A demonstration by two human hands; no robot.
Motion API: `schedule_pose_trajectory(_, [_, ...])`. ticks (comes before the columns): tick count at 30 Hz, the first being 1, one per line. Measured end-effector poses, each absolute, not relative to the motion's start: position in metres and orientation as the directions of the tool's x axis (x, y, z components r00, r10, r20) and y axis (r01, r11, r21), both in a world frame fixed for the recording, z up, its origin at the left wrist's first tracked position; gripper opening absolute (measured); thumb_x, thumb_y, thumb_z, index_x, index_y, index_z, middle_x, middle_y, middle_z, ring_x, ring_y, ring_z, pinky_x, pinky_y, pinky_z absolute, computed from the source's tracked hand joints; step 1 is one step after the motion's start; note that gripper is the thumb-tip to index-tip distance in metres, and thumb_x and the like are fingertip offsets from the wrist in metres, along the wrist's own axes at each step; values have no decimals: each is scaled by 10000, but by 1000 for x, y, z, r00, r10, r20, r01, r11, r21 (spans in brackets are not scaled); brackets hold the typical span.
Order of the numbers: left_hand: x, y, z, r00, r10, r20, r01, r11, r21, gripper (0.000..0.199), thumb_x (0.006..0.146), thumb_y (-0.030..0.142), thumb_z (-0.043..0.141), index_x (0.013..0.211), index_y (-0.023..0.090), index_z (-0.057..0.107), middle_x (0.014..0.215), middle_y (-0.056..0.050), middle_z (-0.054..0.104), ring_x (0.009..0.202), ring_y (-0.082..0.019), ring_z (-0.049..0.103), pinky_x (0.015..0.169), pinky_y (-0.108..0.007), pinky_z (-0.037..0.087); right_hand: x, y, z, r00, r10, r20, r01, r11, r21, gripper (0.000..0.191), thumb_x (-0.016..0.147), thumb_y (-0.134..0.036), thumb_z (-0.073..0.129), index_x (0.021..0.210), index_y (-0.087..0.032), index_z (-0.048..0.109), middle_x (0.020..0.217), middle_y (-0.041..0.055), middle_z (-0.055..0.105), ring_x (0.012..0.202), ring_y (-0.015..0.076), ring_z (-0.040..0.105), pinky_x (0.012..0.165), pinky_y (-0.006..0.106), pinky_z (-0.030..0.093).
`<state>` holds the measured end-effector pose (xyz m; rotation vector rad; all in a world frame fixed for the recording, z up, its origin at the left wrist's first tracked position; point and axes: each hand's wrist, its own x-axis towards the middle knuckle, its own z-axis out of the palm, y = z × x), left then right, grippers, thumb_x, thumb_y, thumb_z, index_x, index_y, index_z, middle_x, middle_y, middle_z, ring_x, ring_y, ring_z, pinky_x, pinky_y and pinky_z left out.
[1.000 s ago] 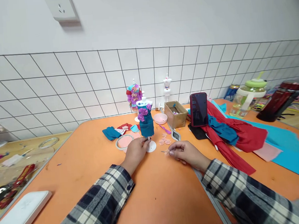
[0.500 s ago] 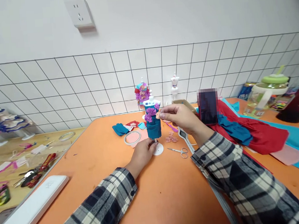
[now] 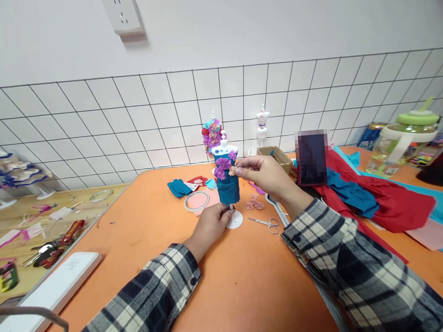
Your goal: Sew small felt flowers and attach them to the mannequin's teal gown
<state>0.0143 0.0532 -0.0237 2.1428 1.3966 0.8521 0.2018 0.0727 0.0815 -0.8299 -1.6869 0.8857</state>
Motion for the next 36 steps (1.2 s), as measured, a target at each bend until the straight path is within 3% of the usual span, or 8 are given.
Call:
schedule_pose_trajectory(6, [15,53,-22,311,915,256,672,-402,621,272,887,374,485,793,194,666,748,-25,695,689,-185,617,617,-258,412,200,69,86,-176,882,436,80,455,-887,257,726,-397,720,816,-156,703,849,57,718,769,160,629,695,285,492])
schedule_pose_trajectory(12, [14,52,-13,413,867,278,702,-498,509,216,891,295,485,878,209,683,857,-29,717,786,-184,639,668,-250,413,200,67,87,-95,881,464,216,474,-854,290,715,-442,706,770,-159,676,769,42,678,651,138,569,554,252,437])
schedule_pose_trajectory(19, [15,50,-10,440,851,286,736,-525,428,203,892,261,487,909,205,681,900,-39,721,828,-191,648,687,-249,422,198,71,82,3,852,524,164,516,-840,406,643,-406,765,891,-216,506,813,-21,623,551,92,504,485,222,396])
schedule_pose_trajectory(22, [16,50,-15,422,856,297,740,-515,433,186,888,250,494,899,209,675,892,-32,721,815,-186,648,668,-244,417,194,67,81,-30,812,583,150,580,-801,263,716,-333,708,806,-215,491,744,-44,563,511,70,431,479,211,356])
schedule_pose_trajectory(25, [17,50,-18,391,863,320,741,-501,446,202,899,276,488,859,206,673,861,-30,720,784,-180,643,643,-243,406,191,65,78,-53,767,640,118,641,-759,160,746,-270,673,736,-199,530,689,-34,546,561,89,453,520,224,371])
schedule_pose_trajectory(28, [17,51,-20,372,867,331,743,-492,454,236,908,303,481,821,196,673,815,-33,714,748,-176,636,624,-246,393,192,68,74,-69,764,641,31,644,-764,85,771,-264,639,808,-189,625,768,4,622,645,117,520,587,251,428])
schedule_pose_trajectory(30, [16,53,-20,355,873,336,744,-481,464,243,906,311,486,805,193,673,803,-33,711,736,-175,632,613,-248,385,194,70,70,-81,773,629,-3,631,-776,143,800,-285,599,886,-194,668,825,24,647,675,129,547,601,265,451])
schedule_pose_trajectory(36, [14,55,-21,309,892,329,764,-439,473,270,896,335,492,753,190,669,767,-35,703,711,-180,621,577,-256,355,203,78,67,46,765,642,28,641,-767,231,830,-331,582,1027,-232,650,903,25,652,591,110,534,540,260,451])
